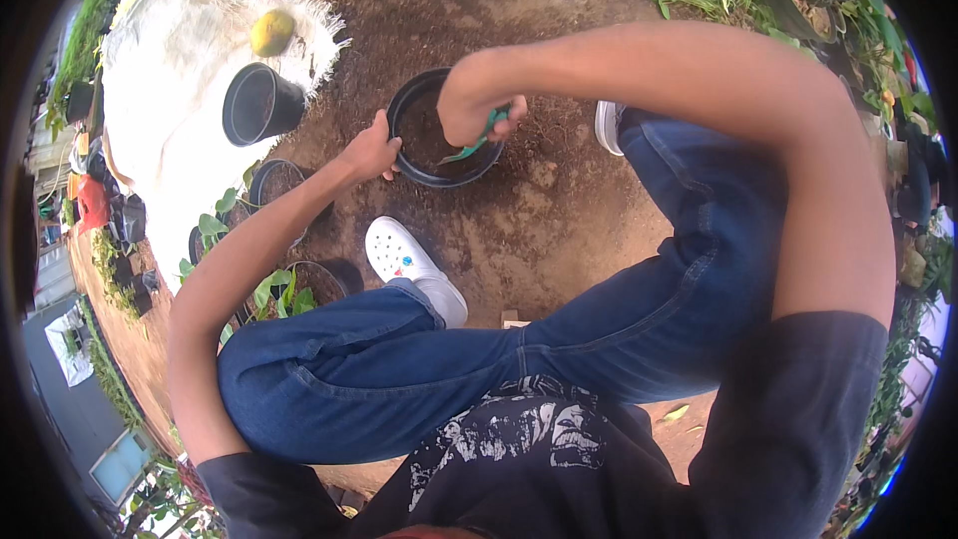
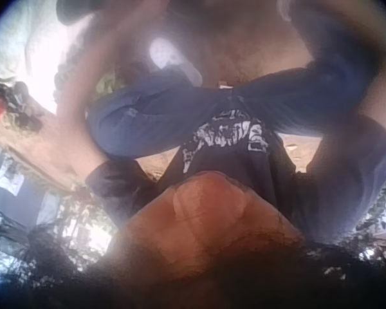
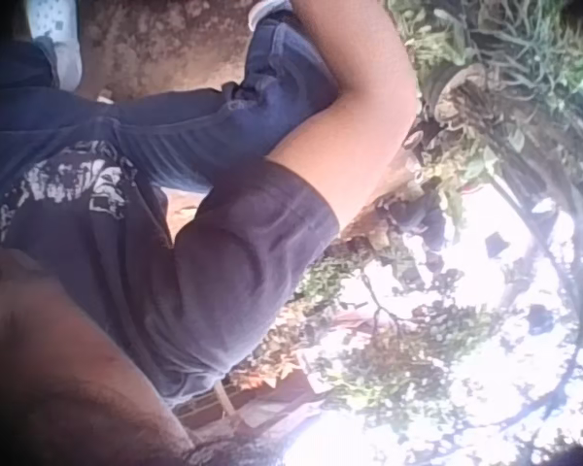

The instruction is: The person uses a small green shovel to scoop and move soil inside a black plastic pot.

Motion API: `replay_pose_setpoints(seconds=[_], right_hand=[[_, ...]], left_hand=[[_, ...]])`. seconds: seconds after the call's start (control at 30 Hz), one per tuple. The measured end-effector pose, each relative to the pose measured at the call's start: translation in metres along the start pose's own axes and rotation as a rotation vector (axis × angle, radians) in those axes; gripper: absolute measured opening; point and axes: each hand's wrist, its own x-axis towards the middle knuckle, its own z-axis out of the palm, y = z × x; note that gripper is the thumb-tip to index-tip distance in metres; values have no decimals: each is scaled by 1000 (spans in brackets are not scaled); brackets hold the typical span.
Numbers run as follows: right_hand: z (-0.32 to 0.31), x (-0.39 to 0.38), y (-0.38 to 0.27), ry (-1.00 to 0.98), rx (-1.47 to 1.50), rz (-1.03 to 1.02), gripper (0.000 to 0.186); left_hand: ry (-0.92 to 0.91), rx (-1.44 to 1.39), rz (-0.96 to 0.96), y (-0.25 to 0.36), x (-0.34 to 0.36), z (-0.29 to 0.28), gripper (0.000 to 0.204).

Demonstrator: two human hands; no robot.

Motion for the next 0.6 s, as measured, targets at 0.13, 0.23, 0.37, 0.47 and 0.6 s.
replay_pose_setpoints(seconds=[0.13, 0.23, 0.37, 0.47, 0.6], right_hand=[[6, 1, 4, 294, -248, -123, 25], [29, 11, 9, 171, -274, -73, 22], [-3, -14, -12, 32, -419, -14, 22], [10, -9, -8, 343, -605, -175, 23], [27, 1, 8, 378, -613, -138, 33]], left_hand=[[-22, -68, -12, 2, -1, -1, 34], [-45, -114, -36, 5, -4, -3, 34], [-31, -126, -15, 0, -2, 1, 32], [-18, -117, -41, -4, 0, 1, 30], [-42, -121, -45, 5, -4, -4, 30]])
